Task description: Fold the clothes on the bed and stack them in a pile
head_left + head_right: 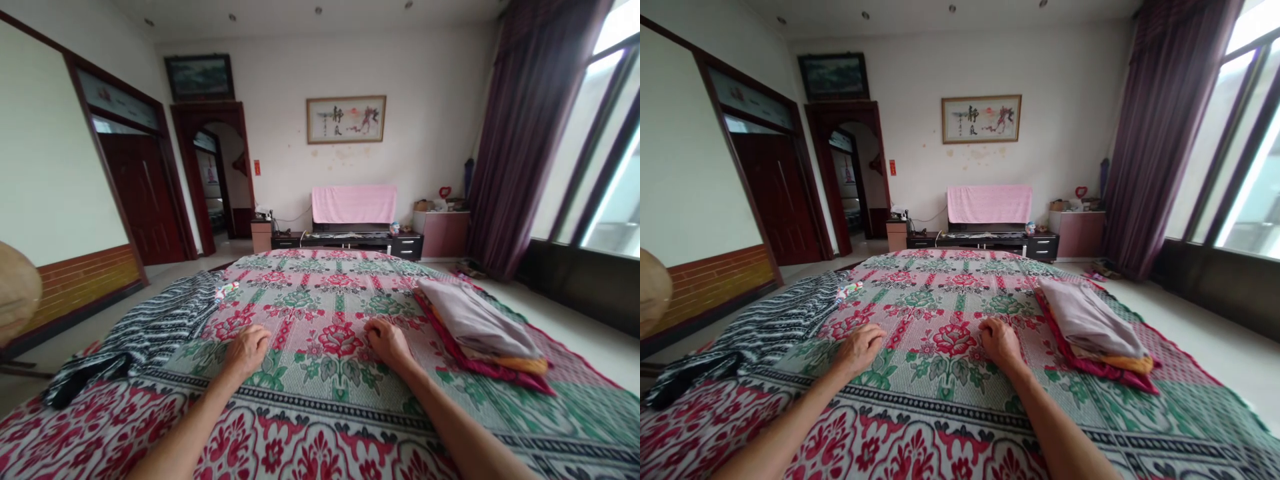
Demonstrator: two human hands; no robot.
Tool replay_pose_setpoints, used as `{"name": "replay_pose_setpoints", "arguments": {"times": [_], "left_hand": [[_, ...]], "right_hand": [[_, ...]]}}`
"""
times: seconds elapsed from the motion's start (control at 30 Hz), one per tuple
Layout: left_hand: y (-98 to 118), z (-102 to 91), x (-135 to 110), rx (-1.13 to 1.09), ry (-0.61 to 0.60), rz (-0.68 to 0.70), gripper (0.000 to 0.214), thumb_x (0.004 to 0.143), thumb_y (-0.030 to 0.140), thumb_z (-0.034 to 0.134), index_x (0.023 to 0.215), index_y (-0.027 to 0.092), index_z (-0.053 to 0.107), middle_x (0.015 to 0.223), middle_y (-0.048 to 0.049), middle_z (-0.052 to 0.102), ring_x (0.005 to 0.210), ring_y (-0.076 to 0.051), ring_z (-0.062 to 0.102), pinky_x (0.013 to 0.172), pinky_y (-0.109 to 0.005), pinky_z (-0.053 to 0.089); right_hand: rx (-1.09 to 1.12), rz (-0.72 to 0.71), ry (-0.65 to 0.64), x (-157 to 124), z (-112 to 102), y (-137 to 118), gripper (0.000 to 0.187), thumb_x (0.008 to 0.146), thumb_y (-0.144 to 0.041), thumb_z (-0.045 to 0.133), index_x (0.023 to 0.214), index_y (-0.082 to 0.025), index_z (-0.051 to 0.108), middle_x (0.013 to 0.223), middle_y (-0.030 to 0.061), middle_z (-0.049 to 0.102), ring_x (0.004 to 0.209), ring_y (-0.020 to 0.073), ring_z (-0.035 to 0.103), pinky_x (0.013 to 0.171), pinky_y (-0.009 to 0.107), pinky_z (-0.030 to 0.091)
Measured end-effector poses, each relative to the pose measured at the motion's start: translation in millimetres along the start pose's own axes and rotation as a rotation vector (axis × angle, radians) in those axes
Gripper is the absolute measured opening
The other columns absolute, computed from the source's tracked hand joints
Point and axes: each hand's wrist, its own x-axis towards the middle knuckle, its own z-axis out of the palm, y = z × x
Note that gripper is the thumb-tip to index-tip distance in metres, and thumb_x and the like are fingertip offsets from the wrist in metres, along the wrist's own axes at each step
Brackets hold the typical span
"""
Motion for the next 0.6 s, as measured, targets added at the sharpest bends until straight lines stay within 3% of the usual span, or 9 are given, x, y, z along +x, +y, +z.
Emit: {"name": "replay_pose_setpoints", "arguments": {"times": [0.6], "left_hand": [[9.5,-8.4,0.4,-0.038,-0.028,-0.051,0.025,0.08,0.013,0.048,0.084,0.02,0.072,0.094,-0.0061,0.068,0.093,-0.017,0.059,0.09,-0.03,0.043]], "right_hand": [[-0.001,-0.012,0.009,1.2,-4.0,1.4,0.024,0.071,-0.023,0.046,0.074,-0.025,0.07,0.083,0.0001,0.073,0.076,0.0171,0.066,0.071,0.025,0.048]]}}
